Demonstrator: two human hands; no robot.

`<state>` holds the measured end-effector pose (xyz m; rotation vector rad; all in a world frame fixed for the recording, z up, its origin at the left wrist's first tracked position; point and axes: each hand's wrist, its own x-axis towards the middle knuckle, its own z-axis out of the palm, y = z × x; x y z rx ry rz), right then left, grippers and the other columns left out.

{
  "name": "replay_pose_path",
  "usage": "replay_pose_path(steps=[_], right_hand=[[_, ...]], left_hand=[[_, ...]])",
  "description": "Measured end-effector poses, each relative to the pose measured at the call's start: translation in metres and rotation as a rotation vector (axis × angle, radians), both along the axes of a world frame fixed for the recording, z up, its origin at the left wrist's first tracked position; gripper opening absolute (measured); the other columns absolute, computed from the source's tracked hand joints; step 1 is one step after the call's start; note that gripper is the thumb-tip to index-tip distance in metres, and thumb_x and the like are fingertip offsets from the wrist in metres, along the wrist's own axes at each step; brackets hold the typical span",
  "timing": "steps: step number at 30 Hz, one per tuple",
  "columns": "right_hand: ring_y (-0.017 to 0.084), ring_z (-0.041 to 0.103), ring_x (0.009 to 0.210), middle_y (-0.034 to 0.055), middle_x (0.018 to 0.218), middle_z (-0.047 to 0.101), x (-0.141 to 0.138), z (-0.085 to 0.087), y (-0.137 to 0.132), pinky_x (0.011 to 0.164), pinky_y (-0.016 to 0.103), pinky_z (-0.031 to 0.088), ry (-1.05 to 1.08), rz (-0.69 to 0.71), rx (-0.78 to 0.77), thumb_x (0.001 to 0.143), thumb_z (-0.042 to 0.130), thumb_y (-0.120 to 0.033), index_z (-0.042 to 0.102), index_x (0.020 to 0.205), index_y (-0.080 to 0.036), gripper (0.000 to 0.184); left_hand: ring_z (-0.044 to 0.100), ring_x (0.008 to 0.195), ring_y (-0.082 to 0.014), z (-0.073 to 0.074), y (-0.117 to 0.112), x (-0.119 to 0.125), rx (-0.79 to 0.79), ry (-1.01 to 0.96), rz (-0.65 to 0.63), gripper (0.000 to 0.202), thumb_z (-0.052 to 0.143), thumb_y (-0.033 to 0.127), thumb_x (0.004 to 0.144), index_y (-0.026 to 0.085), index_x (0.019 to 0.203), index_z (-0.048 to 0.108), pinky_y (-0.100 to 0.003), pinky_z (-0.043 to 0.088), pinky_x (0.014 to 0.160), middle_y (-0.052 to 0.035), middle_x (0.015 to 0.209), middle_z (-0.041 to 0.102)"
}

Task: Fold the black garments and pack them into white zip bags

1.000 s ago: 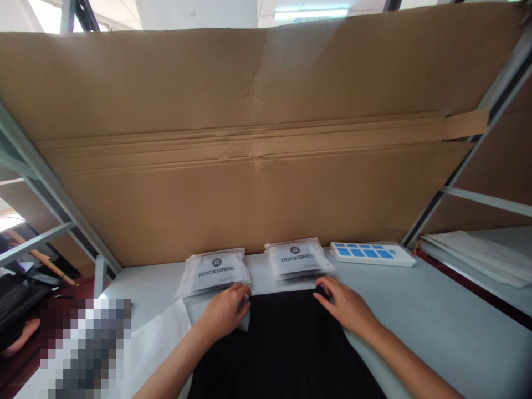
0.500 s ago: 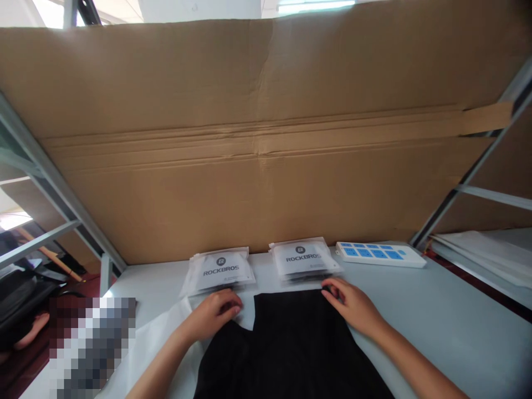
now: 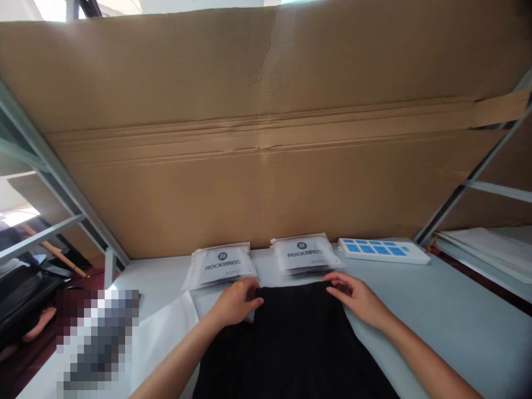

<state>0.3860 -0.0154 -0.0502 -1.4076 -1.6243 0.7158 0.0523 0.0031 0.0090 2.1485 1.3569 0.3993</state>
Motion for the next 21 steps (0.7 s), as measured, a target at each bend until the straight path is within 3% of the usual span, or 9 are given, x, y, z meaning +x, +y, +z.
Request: replay_pose_path(steps=[2,5,10,15,18,21], right_hand=[[0.028,0.071,0.088,0.0077,0.091,0.076,0.001,0.004,0.002,0.081,0.039,0.057,0.027,-0.008,0.006,0.077,0.063,-0.059,0.071,0.09,-0.023,0.039],[0.028,0.071,0.088,0.008,0.091,0.076,0.004,0.018,-0.002,0.084,0.041,0.057,0.045,-0.012,0.024,0.078,0.063,-0.058,0.069,0.088,-0.024,0.037],[0.028,0.071,0.095,0.0077,0.097,0.078,0.014,0.04,-0.037,0.088,0.04,0.056,-0.001,0.108,0.026,0.08,0.063,-0.04,0.068,0.081,-0.025,0.016],[0.031,0.067,0.112,0.0087,0.11,0.077,0.021,0.024,-0.082,0.099,0.046,0.053,-0.226,0.26,-0.019,0.083,0.057,-0.024,0.068,0.078,-0.026,0.012],[0.031,0.066,0.117,0.008,0.116,0.076,0.02,0.012,-0.095,0.102,0.049,0.053,-0.35,0.27,0.002,0.086,0.055,-0.023,0.072,0.081,-0.028,0.018],[0.031,0.066,0.12,0.0053,0.123,0.075,0.022,0.003,-0.103,0.102,0.048,0.056,-0.418,0.248,0.094,0.089,0.053,-0.023,0.077,0.097,-0.032,0.027]], left_hand=[[0.067,0.083,-0.0222,0.001,0.003,0.006,0.023,-0.055,-0.001,0.014,0.061,0.023,0.082,0.02,0.095,0.063,-0.031,0.052,0.077,-0.0044,0.093,0.07],[0.066,0.089,-0.0202,0.013,-0.002,0.005,0.065,-0.152,-0.033,0.009,0.056,0.022,0.084,0.022,0.093,0.059,-0.029,0.053,0.08,-0.0043,0.101,0.069],[0.066,0.102,-0.0206,0.036,-0.04,-0.012,0.163,-0.233,-0.187,0.008,0.054,0.019,0.088,0.024,0.092,0.059,-0.032,0.05,0.092,-0.0034,0.108,0.071],[0.067,0.106,-0.0223,0.026,-0.078,-0.02,0.207,0.021,-0.459,0.03,0.05,0.004,0.084,0.026,0.098,0.065,-0.038,0.046,0.102,-0.0024,0.113,0.073],[0.065,0.116,-0.0242,0.022,-0.088,-0.02,0.203,0.099,-0.505,0.036,0.051,0.002,0.085,0.027,0.106,0.067,-0.044,0.038,0.113,-0.0026,0.117,0.073],[0.059,0.127,-0.0271,0.028,-0.095,-0.024,0.202,0.156,-0.487,0.044,0.053,0.003,0.086,0.029,0.119,0.066,-0.047,0.032,0.118,-0.0041,0.13,0.069]])
